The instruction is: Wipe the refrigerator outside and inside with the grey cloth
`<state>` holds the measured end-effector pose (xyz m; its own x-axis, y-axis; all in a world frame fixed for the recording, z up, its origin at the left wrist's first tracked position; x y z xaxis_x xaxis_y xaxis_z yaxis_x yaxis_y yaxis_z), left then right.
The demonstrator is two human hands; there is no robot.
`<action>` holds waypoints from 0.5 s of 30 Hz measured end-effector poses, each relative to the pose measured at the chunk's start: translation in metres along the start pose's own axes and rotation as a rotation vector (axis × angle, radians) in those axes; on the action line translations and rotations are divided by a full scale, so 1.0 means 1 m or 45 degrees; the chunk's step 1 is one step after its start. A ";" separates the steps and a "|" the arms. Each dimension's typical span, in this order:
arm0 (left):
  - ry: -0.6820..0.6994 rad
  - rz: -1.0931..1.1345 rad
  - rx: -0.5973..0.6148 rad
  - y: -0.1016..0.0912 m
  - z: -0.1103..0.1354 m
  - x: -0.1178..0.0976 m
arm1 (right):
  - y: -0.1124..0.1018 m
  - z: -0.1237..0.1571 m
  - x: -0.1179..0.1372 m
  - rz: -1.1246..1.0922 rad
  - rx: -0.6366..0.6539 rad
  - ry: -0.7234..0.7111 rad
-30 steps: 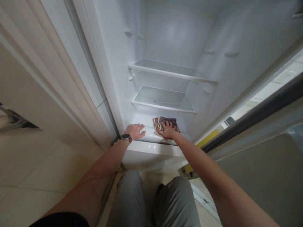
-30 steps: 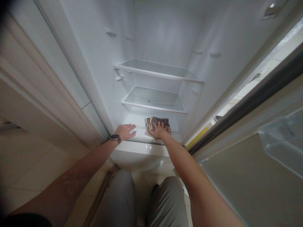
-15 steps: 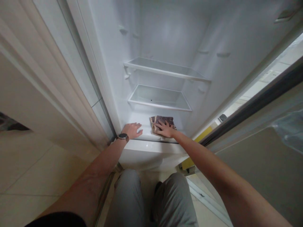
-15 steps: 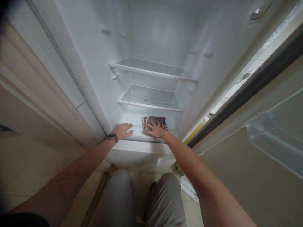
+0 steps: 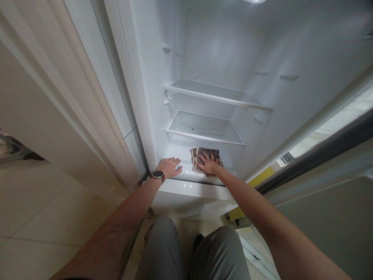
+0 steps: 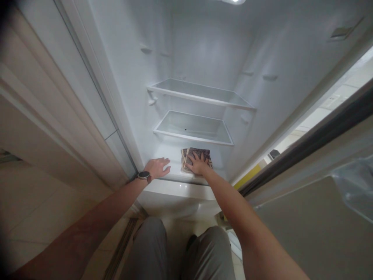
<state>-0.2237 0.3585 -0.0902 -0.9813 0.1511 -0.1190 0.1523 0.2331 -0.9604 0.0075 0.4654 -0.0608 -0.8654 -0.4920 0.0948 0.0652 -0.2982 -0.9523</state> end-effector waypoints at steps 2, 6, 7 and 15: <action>0.005 0.007 -0.005 -0.001 0.000 0.000 | -0.002 -0.013 -0.001 -0.014 0.026 0.041; 0.041 -0.009 -0.023 -0.003 0.002 -0.001 | -0.006 -0.043 -0.004 -0.001 0.008 0.083; 0.050 -0.015 -0.029 -0.003 0.002 -0.002 | -0.007 -0.051 -0.005 0.006 -0.006 0.083; 0.131 -0.057 -0.130 0.005 0.003 0.000 | -0.024 -0.128 -0.014 -0.005 -0.172 0.045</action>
<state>-0.2233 0.3565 -0.0958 -0.9710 0.2347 -0.0452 0.1251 0.3376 -0.9329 -0.0453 0.5845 -0.0763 -0.8827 -0.4611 0.0909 -0.0037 -0.1865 -0.9825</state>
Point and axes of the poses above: each hand's wrist, its own z-axis away from the middle knuckle, its own y-axis out of the palm, x = y × z, the point moved 2 cm from there along -z, towards the middle knuckle, and after that the axes turned 1 degree about x, right-handed, at the moved point
